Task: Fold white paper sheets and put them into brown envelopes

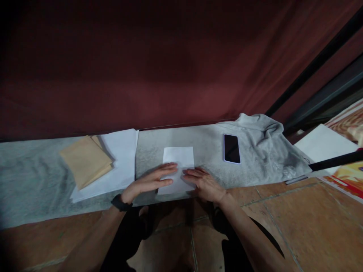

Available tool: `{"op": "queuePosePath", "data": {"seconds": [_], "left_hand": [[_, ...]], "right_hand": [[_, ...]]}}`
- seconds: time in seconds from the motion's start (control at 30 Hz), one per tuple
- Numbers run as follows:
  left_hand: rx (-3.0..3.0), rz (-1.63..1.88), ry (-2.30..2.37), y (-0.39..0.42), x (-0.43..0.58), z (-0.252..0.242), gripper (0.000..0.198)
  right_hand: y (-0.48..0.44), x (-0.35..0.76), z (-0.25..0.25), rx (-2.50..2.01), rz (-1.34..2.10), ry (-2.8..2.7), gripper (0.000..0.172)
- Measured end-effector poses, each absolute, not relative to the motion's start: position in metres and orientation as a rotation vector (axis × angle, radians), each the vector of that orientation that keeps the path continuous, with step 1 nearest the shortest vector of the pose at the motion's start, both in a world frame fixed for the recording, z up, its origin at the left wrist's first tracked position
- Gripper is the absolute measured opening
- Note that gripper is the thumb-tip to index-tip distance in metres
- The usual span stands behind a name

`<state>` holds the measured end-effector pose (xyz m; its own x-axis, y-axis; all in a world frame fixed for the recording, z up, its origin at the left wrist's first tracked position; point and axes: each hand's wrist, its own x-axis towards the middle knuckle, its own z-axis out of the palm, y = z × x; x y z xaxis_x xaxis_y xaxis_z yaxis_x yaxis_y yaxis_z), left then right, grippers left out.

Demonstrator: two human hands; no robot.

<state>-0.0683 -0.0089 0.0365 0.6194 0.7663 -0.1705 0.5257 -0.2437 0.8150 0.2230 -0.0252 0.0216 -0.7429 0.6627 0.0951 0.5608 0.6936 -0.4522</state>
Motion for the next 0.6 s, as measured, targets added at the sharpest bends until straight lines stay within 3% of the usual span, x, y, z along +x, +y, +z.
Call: {"op": "queuePosePath", "data": {"seconds": [0.17, 0.27, 0.33, 0.43, 0.53, 0.6], "left_hand": [[1.873, 0.179, 0.907, -0.019, -0.091, 0.043, 0.092], [1.901, 0.157, 0.946, -0.027, -0.095, 0.038, 0.1], [1.925, 0.22, 1.003, -0.03, -0.093, 0.033, 0.092], [1.911, 0.415, 1.15, -0.028, -0.088, 0.028, 0.063], [1.808, 0.523, 1.24, -0.023, -0.083, 0.027, 0.037], [1.734, 0.545, 1.316, -0.021, -0.079, 0.027, 0.032]], "right_hand": [[-0.019, 0.231, 0.013, -1.068, 0.658, -2.589, 0.063], [-0.015, 0.228, 0.013, -1.108, 0.688, -2.524, 0.055], [-0.013, 0.227, 0.016, -1.135, 0.764, -2.457, 0.047], [-0.009, 0.227, 0.019, -1.221, 0.909, -2.301, 0.034], [-0.006, 0.227, 0.019, -1.306, 1.0, -2.197, 0.03], [-0.003, 0.225, 0.015, -1.375, 1.015, -2.158, 0.032]]}}
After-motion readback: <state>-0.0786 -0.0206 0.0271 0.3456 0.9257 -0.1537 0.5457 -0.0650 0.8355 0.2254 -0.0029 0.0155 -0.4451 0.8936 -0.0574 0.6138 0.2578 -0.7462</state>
